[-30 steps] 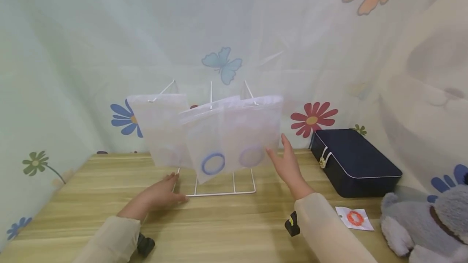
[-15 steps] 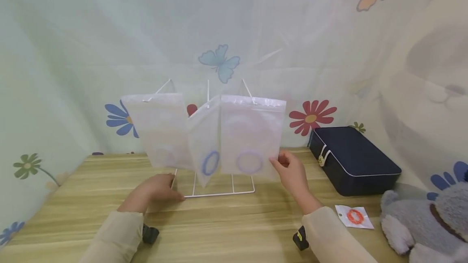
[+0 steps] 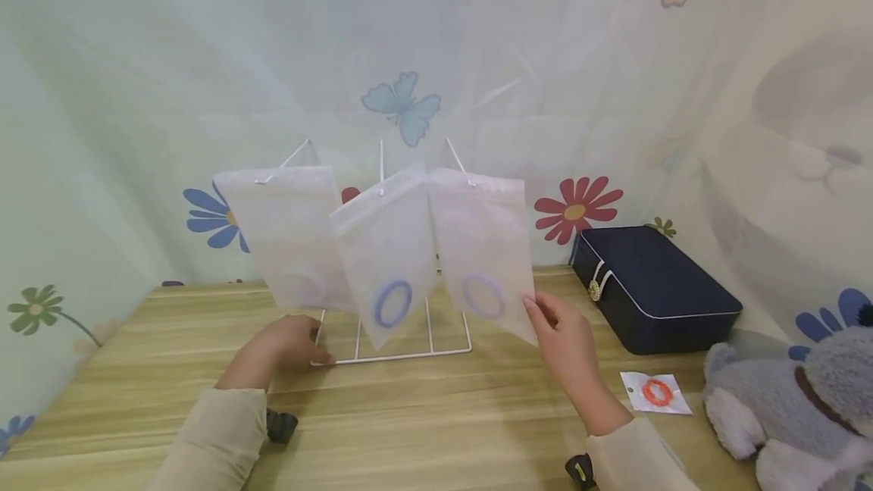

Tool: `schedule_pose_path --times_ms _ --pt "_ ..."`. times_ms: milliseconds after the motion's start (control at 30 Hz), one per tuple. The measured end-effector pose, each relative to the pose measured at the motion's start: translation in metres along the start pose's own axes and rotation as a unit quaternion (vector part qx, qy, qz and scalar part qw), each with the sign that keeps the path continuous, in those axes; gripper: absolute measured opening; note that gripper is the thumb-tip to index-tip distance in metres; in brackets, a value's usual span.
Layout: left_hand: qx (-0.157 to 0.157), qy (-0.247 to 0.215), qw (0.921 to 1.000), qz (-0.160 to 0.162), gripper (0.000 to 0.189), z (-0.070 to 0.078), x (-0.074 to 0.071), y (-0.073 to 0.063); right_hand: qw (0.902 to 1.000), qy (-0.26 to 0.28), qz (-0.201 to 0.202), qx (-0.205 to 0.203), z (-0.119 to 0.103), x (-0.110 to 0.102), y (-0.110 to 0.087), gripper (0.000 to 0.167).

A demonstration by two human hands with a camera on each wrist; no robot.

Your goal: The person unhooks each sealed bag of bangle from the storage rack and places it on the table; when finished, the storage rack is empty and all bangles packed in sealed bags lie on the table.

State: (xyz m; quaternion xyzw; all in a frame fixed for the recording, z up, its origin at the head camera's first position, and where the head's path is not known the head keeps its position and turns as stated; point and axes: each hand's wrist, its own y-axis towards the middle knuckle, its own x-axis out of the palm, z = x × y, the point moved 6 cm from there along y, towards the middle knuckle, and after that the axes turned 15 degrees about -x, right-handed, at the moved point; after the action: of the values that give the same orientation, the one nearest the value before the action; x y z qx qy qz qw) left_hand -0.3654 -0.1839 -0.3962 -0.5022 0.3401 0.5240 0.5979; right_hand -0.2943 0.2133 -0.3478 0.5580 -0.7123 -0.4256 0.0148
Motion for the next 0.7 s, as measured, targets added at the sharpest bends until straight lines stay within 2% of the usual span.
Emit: schedule_pose_path --times_ms 100,267,367,567,700 --pt "0.000 0.003 1.0000 0.000 0.069 -0.001 0.000 0.001 0.9992 -0.037 0.013 -0.011 -0.007 -0.007 -0.005 0.026" --pt "0.006 0.010 0.9999 0.007 0.064 -0.003 0.002 0.005 0.9958 -0.074 0.047 -0.026 -0.019 -0.020 -0.013 0.027" --pt "0.008 0.011 0.9998 0.012 0.062 -0.003 0.002 0.005 0.9943 -0.075 0.071 -0.028 -0.025 -0.028 -0.015 0.025" --pt "0.010 0.022 0.9995 0.020 0.073 -0.007 0.002 0.000 0.9905 -0.069 0.117 -0.018 -0.030 -0.047 -0.021 0.026" --pt "0.014 0.042 0.9988 0.020 0.080 -0.008 0.006 0.001 0.9846 -0.064 0.161 -0.021 -0.032 -0.063 -0.026 0.025"
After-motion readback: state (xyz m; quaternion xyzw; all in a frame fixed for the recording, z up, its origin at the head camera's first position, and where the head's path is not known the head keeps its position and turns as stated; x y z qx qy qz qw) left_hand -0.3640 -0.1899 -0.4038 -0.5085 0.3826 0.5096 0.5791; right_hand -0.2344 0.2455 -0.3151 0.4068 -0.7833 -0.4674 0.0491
